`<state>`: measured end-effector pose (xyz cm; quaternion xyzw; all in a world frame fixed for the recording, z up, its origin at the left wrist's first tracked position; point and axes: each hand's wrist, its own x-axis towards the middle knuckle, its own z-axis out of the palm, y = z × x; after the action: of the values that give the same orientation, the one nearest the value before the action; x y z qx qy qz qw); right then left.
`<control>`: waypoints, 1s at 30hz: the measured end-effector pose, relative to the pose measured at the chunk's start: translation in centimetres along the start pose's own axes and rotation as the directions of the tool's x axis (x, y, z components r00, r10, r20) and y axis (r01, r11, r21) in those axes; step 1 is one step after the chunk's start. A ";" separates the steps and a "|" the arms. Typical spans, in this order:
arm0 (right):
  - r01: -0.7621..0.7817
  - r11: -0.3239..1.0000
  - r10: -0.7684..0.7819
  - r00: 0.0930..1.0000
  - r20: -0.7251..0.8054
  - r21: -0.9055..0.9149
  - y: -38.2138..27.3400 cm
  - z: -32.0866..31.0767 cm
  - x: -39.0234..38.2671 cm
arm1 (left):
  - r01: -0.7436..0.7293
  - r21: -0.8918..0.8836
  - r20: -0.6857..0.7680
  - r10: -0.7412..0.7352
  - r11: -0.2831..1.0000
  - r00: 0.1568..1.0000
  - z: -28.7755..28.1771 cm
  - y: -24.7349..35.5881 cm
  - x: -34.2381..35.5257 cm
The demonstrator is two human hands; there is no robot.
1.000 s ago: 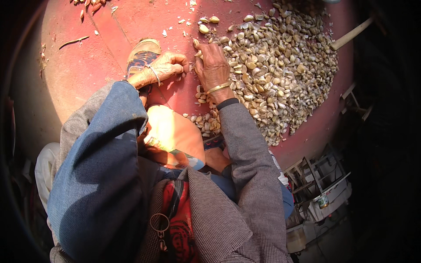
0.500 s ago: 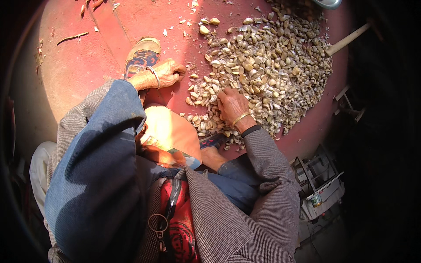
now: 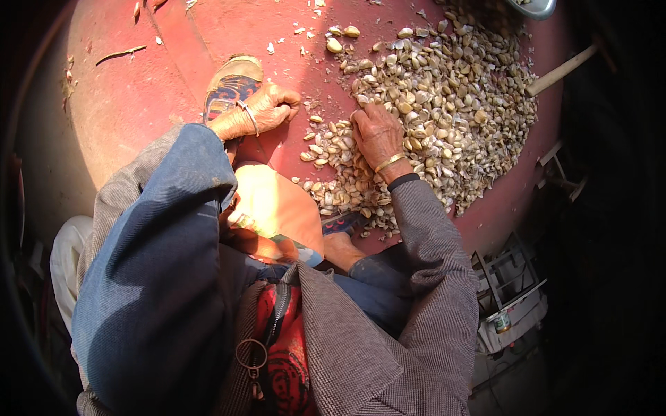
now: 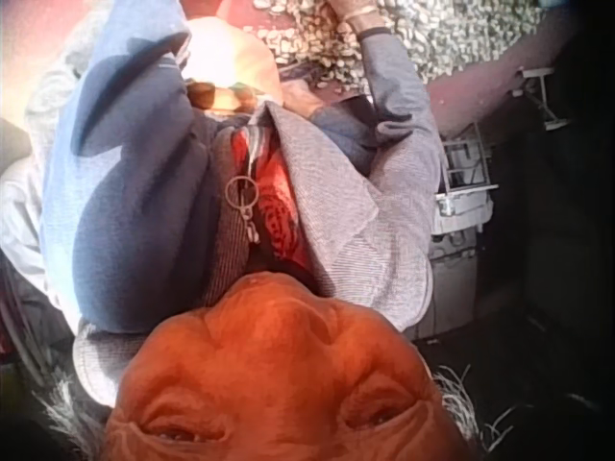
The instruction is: The person sits on the floor and sorts a large pile of shelled nuts by hand, separating them into two distinct piles. They repeatedly pick up handfuls of nuts, inspect them, and place them into the appropriate pile.
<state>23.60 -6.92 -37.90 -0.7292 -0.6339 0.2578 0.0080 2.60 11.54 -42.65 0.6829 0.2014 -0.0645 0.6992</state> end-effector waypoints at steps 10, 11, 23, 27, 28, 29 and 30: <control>-0.070 0.950 0.092 0.994 -0.059 0.303 -3.5 0.0 0.2 | 0.100 -0.199 0.004 -0.101 0.975 0.995 -0.2 0.7 0.1; -0.030 0.953 0.064 0.992 -0.105 0.302 -4.5 0.9 1.6 | 0.154 -0.275 0.033 -0.151 0.949 0.988 -0.4 0.7 0.1; -0.254 0.868 0.293 0.956 -0.027 0.427 -5.8 2.0 4.2 | 0.210 -0.322 0.064 -0.200 0.923 0.978 -0.7 1.0 0.2; -0.014 0.845 0.166 0.957 -0.236 0.535 -7.6 0.2 3.3 | 0.331 -0.514 0.159 -0.291 0.791 0.943 -0.6 0.7 0.7; 0.082 0.851 0.076 0.958 -0.276 0.519 -8.0 -0.1 3.4 | 0.343 -0.556 0.199 -0.280 0.757 0.939 -0.8 0.5 0.8; 0.094 0.865 0.038 0.967 -0.251 0.494 -8.3 -0.3 3.2 | 0.374 -0.585 0.227 -0.298 0.719 0.927 -0.9 0.4 0.8; 0.065 0.853 0.088 0.960 -0.266 0.517 -8.4 -0.5 3.3 | 0.353 -0.611 0.215 -0.281 0.708 0.935 -1.0 0.3 0.7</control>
<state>16.33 -2.04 -35.82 -0.7324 -0.5282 0.3140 0.2932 3.15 12.63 -42.58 0.3537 0.2883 -0.1471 0.8776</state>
